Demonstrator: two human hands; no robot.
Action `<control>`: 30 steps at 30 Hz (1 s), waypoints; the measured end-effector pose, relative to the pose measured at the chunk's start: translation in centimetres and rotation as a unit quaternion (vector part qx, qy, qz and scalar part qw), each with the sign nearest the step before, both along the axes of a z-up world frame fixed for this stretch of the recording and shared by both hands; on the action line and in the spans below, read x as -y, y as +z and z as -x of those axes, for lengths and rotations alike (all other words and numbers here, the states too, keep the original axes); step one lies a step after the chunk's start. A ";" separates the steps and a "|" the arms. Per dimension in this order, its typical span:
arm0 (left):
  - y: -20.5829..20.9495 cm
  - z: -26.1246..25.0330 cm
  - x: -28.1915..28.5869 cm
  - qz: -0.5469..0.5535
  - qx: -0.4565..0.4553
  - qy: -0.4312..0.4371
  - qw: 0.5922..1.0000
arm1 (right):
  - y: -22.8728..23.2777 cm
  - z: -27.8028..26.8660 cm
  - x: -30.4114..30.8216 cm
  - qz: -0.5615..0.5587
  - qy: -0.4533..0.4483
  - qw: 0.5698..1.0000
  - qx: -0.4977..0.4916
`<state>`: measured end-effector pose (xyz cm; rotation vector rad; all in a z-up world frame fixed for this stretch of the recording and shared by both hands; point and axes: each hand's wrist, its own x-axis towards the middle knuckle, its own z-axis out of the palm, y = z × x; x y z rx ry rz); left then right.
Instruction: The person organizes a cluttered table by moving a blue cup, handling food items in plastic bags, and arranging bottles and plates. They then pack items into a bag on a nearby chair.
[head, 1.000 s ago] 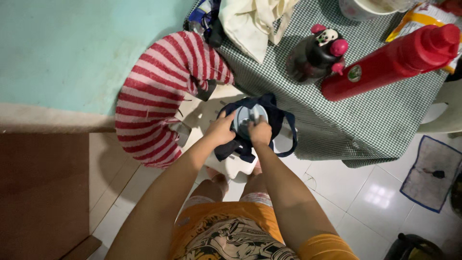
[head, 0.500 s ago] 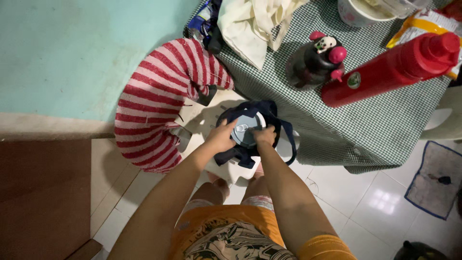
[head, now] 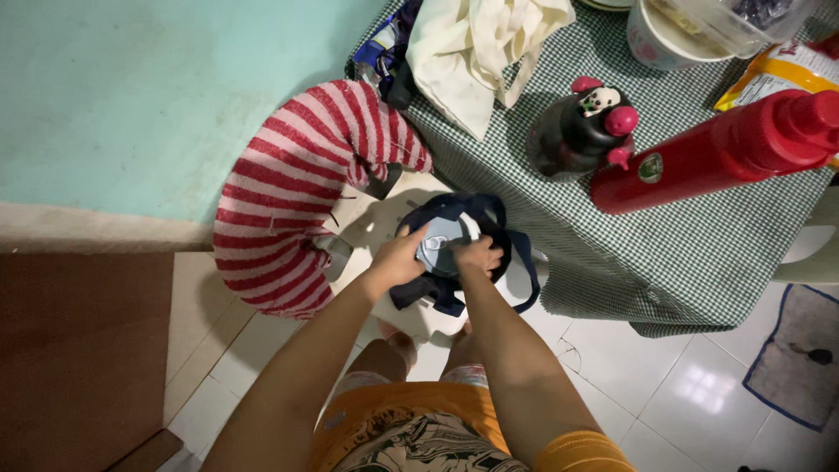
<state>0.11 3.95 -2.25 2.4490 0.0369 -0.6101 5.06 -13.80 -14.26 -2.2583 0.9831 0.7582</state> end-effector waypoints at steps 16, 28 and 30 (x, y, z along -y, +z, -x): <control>-1.4 1.1 -0.8 0.000 0.017 0.025 1.000 | 0.9 1.0 -0.5 -0.035 0.009 0.999 0.021; 2.9 0.2 1.1 -0.046 -0.020 0.049 0.998 | 3.8 2.9 -0.4 -0.143 0.177 0.915 0.332; 3.3 0.4 1.0 -0.052 -0.035 0.050 0.997 | 7.5 3.3 -0.6 -0.167 0.134 0.925 0.312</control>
